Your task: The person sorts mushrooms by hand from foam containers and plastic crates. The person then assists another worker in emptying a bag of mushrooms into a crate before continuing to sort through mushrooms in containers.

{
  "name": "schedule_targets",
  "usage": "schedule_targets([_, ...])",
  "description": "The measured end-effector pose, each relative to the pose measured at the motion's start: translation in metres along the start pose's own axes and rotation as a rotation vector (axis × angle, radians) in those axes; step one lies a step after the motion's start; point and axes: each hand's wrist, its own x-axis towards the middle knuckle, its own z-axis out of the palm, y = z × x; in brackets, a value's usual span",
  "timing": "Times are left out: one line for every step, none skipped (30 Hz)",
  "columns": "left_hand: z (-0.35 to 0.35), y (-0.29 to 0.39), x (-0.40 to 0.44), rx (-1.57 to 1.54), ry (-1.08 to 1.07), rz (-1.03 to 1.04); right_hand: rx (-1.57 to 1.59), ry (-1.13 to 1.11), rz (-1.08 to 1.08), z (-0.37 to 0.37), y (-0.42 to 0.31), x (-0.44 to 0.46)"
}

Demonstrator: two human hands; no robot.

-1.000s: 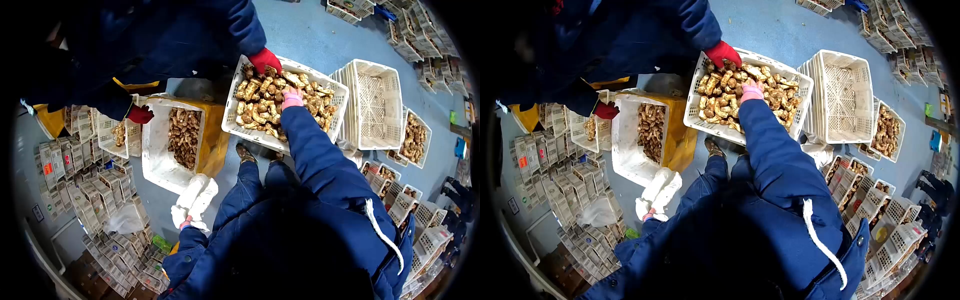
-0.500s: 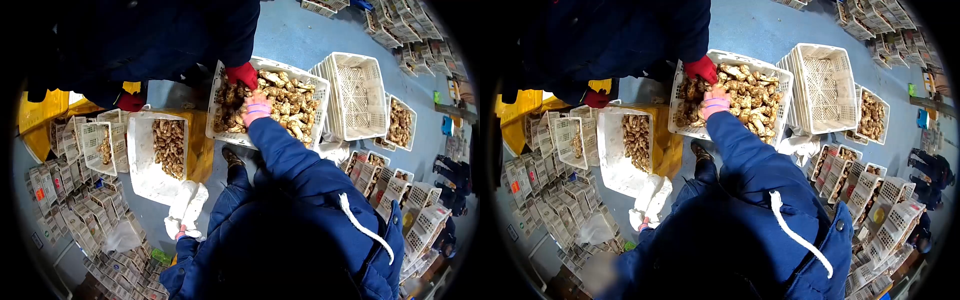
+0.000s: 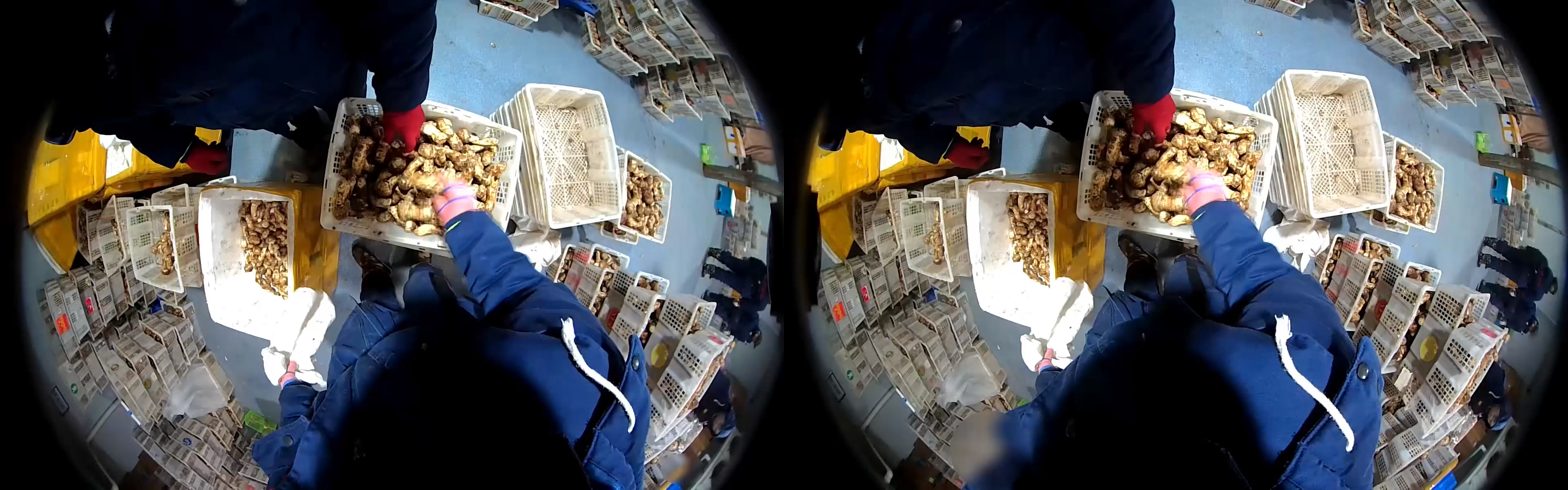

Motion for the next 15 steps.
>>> schedule_targets([0.001, 0.0, -0.006, -0.109, 0.038, -0.044, 0.136, 0.152, 0.101, -0.06, -0.017, 0.0])
schedule_targets([-0.008, 0.018, -0.004, -0.406, -0.03, -0.173, 0.002, 0.342, 0.031, -0.043, 0.025, 0.019])
schedule_targets([-0.016, 0.047, -0.021, -0.425, 0.021, -0.217, -0.011, 0.14, 0.247, -0.084, 0.018, 0.033])
schedule_targets([-0.015, 0.037, -0.011, -0.254, -0.022, -0.131, 0.138, 0.125, 0.312, -0.082, 0.044, 0.045])
schedule_targets([-0.012, 0.027, 0.0, -0.085, -0.05, -0.04, 0.003, 0.037, 0.436, -0.086, 0.053, 0.055])
schedule_targets([-0.019, 0.036, -0.006, -0.017, -0.038, -0.047, -0.08, 0.095, 0.393, -0.088, 0.057, 0.059])
schedule_targets([-0.022, 0.048, -0.009, 0.029, -0.025, -0.073, -0.16, 0.151, 0.352, -0.088, 0.059, 0.061])
schedule_targets([-0.03, 0.072, -0.017, 0.07, -0.017, -0.099, -0.146, 0.095, 0.345, -0.082, 0.055, 0.067])
schedule_targets([-0.035, 0.087, -0.021, 0.103, -0.014, -0.122, -0.132, 0.04, 0.339, -0.076, 0.05, 0.072])
schedule_targets([-0.04, 0.101, -0.025, 0.128, -0.004, -0.14, -0.124, -0.024, 0.328, -0.07, 0.046, 0.075])
schedule_targets([-0.047, 0.116, -0.029, 0.15, 0.001, -0.158, -0.123, -0.092, 0.321, -0.066, 0.043, 0.075])
schedule_targets([-0.053, 0.131, -0.032, 0.166, -0.002, -0.171, -0.143, -0.174, 0.315, -0.063, 0.041, 0.075])
schedule_targets([-0.057, 0.145, -0.033, 0.177, 0.0, -0.187, -0.158, -0.242, 0.307, -0.061, 0.042, 0.075])
schedule_targets([-0.061, 0.155, -0.032, 0.186, -0.004, -0.198, -0.172, -0.31, 0.301, -0.06, 0.043, 0.074])
schedule_targets([-0.061, 0.168, -0.032, 0.173, -0.007, -0.195, -0.183, -0.372, 0.296, -0.062, 0.046, 0.072])
